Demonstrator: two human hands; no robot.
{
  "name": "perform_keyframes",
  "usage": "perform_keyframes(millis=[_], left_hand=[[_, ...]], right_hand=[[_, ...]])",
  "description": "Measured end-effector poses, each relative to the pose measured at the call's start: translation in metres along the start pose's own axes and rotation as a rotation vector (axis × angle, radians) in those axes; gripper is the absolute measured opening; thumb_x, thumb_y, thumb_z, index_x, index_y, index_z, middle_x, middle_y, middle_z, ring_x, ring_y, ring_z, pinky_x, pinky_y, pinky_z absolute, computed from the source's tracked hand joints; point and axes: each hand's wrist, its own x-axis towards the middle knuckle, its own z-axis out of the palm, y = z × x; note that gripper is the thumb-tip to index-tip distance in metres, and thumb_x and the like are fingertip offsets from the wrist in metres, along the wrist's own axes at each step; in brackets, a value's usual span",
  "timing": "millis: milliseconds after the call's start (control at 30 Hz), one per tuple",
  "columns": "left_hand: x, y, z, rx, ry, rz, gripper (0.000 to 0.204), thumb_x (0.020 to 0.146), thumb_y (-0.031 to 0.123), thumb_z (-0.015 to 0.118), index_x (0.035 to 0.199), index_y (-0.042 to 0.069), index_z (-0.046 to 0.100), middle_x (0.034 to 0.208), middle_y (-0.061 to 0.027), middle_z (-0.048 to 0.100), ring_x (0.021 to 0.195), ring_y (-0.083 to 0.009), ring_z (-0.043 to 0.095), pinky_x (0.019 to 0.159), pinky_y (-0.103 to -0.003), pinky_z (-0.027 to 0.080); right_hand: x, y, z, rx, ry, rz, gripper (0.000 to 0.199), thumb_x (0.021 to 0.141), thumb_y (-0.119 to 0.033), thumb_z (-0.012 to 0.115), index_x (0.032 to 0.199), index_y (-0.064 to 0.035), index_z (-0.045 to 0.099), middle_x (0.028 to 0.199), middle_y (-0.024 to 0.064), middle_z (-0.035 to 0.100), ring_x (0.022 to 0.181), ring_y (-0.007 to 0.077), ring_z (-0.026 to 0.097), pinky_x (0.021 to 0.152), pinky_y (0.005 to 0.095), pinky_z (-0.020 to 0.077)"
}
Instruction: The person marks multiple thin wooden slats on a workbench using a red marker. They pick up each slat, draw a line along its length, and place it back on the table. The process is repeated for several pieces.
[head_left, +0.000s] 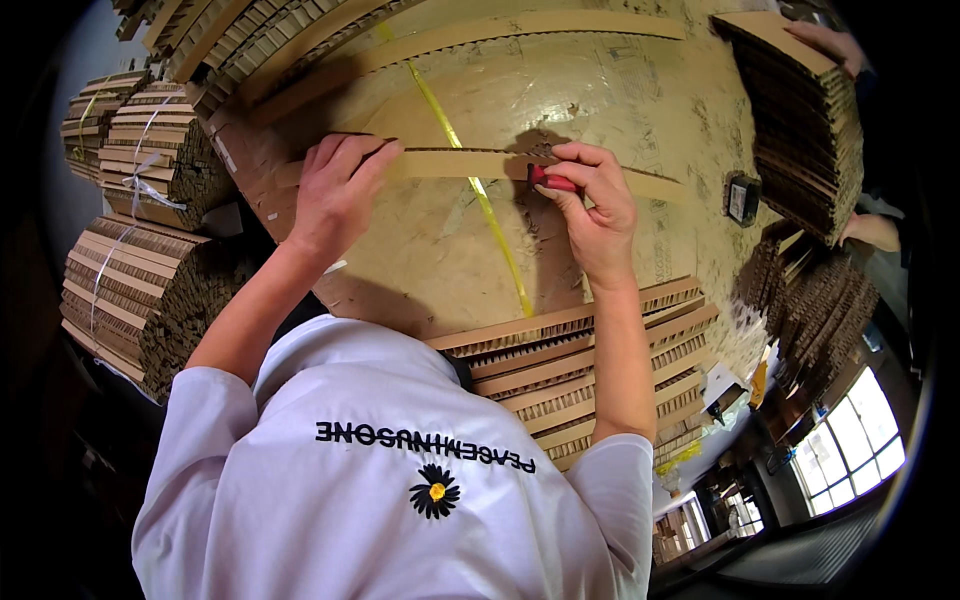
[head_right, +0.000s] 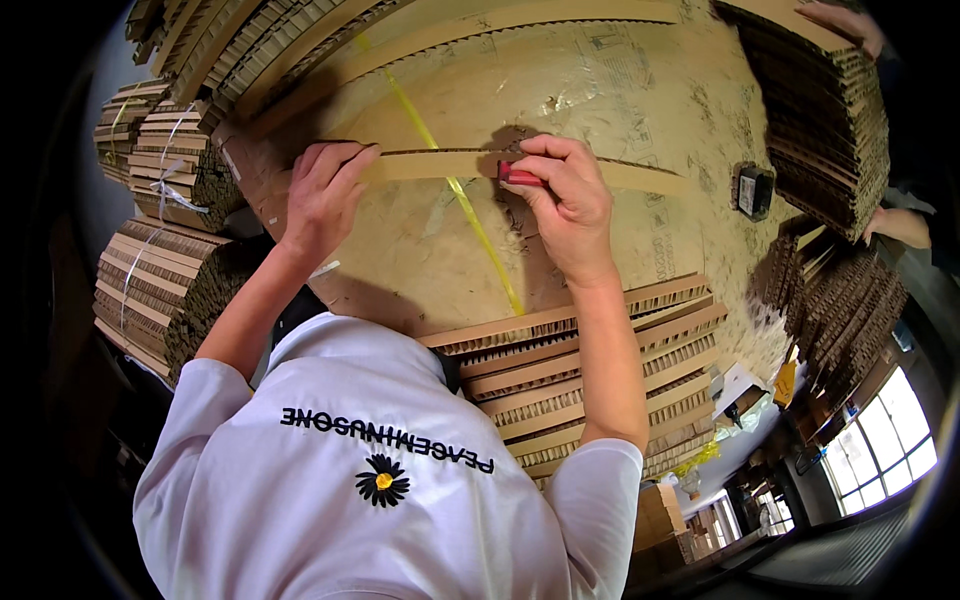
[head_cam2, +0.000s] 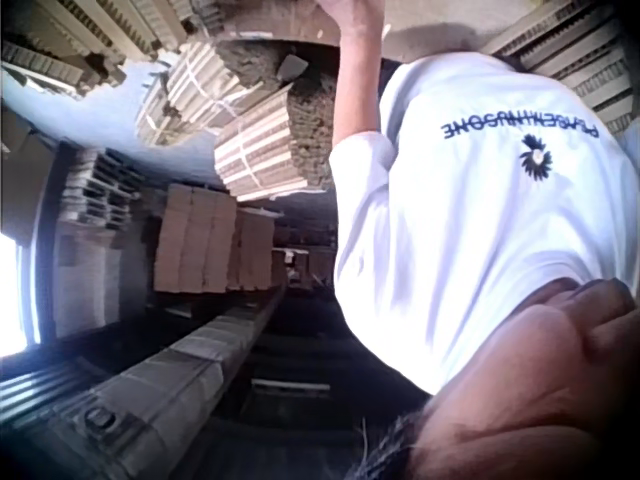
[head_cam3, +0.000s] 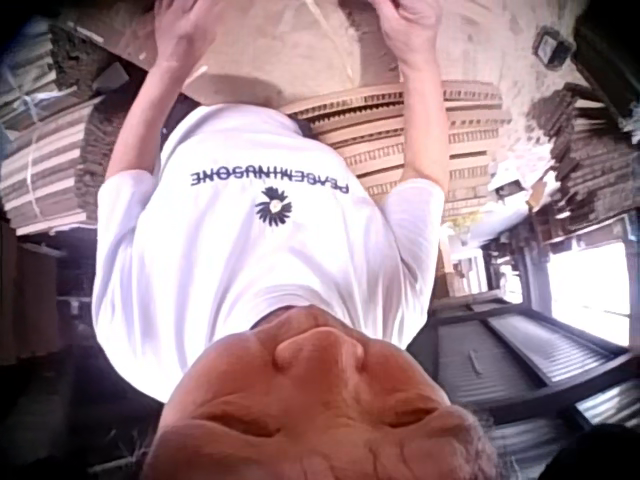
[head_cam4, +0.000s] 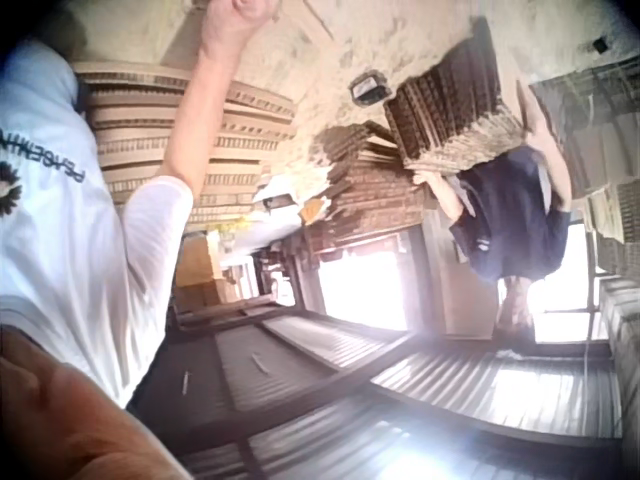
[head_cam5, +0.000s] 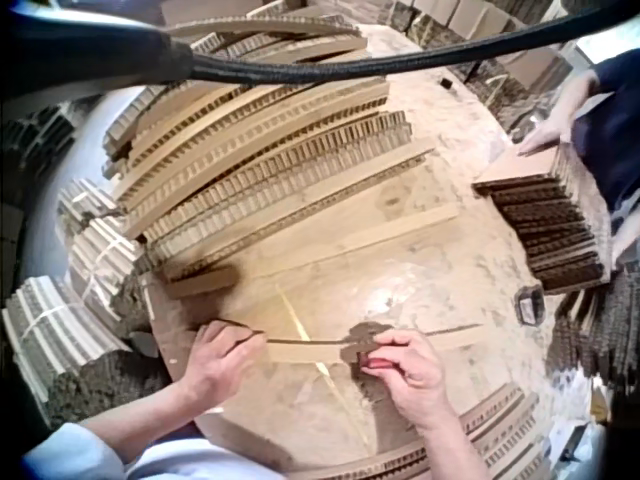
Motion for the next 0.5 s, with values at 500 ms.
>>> perform_keyframes(millis=[500], left_hand=[[-0.0012, -0.0026, 0.0022, -0.021, -0.007, -0.02, 0.057, 0.069, -0.004, 0.077, 0.124, 0.008, 0.071, 0.114, -0.0086, 0.069, 0.103, -0.0311, 0.064, 0.086, -0.042, 0.049]], right_hand=[[0.0111, 0.0061, 0.005, -0.318, -0.028, -0.149, 0.023, 0.077, -0.007, 0.088, 0.099, -0.0098, 0.08, 0.097, 0.0057, 0.068, 0.09, 0.0264, 0.064, 0.077, 0.0368, 0.0498]])
